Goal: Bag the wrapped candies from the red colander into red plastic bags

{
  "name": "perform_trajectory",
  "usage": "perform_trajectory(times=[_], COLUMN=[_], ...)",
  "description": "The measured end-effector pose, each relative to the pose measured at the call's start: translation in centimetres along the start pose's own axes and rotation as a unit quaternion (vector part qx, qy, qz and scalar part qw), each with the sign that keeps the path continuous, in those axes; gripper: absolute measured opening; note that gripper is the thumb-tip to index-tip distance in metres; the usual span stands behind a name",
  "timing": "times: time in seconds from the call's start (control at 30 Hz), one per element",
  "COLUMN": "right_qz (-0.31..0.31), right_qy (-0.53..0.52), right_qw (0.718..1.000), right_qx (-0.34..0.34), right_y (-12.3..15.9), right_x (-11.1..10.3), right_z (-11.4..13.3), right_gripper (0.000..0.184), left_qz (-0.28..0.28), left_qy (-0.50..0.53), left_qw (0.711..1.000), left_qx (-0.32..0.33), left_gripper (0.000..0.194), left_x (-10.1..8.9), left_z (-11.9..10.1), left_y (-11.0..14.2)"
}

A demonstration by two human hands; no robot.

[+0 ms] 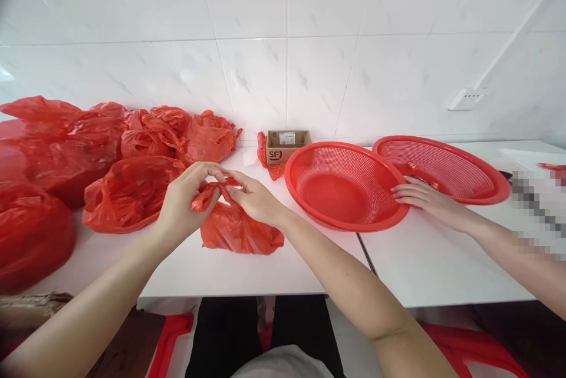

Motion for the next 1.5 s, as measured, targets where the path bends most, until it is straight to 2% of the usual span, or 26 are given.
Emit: perform_trajectory(times=[0.1,0.2,0.33,0.47,0.53,0.6,0.67,0.7,0.77,0.83,0.87,0.9,0.97,1.07,1.2,1.33,1.4,1.5], right_qz=[0.018,-0.02,-0.133,-0.226,-0.247,-0.242,-0.222,-0.214,-0.195,-0.147,-0.11,-0.069,-0.007,0.004,-0.04,-0.105,-0.133,-0.156], right_qy=[-0.024,-0.03,-0.025,0.012,0.014,0.013,0.012,0.011,0.019,0.064,0.104,0.15,0.23,0.246,0.242,0.255,0.213,0.134], right_qw=[1.0,0.999,0.99,0.971,0.965,0.965,0.97,0.972,0.978,0.987,0.988,0.982,0.964,0.966,0.969,0.961,0.967,0.978], right_qx=[0.002,0.0,0.045,0.074,0.084,0.095,0.099,0.099,0.076,0.004,-0.043,-0.087,-0.131,-0.082,0.024,-0.014,-0.03,-0.017], right_y=[0.5,0.6,0.0,-0.8,-1.0,-1.0,-0.9,-0.7,-0.5,-0.6,-0.6,-0.6,-0.4,-0.5,-0.1,1.2,2.2,3.7], right_x=[-0.1,-1.3,-4.1,-7.6,-8.9,-9.4,-9.0,-8.6,-7.4,-5.5,-4.2,-2.8,-0.6,-0.1,-1.3,-1.3,-0.9,-0.5], right_z=[0.5,0.5,-2.1,-5.4,-6.6,-7.3,-7.1,-6.7,-5.0,-2.1,-0.5,0.8,2.0,1.0,-1.1,0.6,1.1,0.2], right_gripper=[0.03,0.038,0.032,0.026,0.025,0.027,0.031,0.032,0.029,0.025,0.024,0.022,0.02,0.023,0.03,0.029,0.025,0.019], left_qz=[0.044,0.095,0.076,0.076,0.095,0.131,0.157,0.156,0.137,0.137,0.153,0.177,0.215,0.214,0.168,0.11,0.083,0.063], left_qy=[0.041,0.039,-0.022,-0.016,0.003,0.043,0.14,0.215,0.381,0.483,0.5,0.501,0.485,0.469,0.455,0.454,0.449,0.422], left_qw=[0.998,0.995,0.996,0.997,0.995,0.99,0.977,0.96,0.898,0.827,0.805,0.796,0.799,0.813,0.829,0.837,0.845,0.864], left_qx=[0.032,0.013,-0.04,-0.015,0.009,0.004,-0.046,-0.084,-0.176,-0.255,-0.279,-0.29,-0.283,-0.269,-0.279,-0.285,-0.28,-0.268], left_gripper=[0.026,0.037,0.037,0.03,0.026,0.024,0.029,0.032,0.037,0.037,0.035,0.032,0.026,0.029,0.037,0.032,0.027,0.025], left_x=[1.0,2.4,2.9,3.0,2.9,3.2,3.6,3.9,5.0,6.9,7.9,8.8,9.9,10.2,9.7,9.1,8.6,7.6], left_z=[0.1,0.8,1.7,1.5,1.4,1.4,1.7,2.0,2.8,3.4,3.4,3.3,2.9,3.0,4.0,4.4,4.2,4.0], left_y=[0.6,1.9,4.3,6.9,7.8,8.3,8.0,7.6,6.7,6.2,6.0,5.9,5.8,5.7,5.9,5.7,5.4,5.3])
Point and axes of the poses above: each hand's wrist, its own y-axis away from the middle knuckle, its own x-axis out of the palm, z = x × y, the point moved 9 cm from there along -y, towards the middle knuckle, and after that the axes turned 13 degrees about -y, right-handed, at the moved point
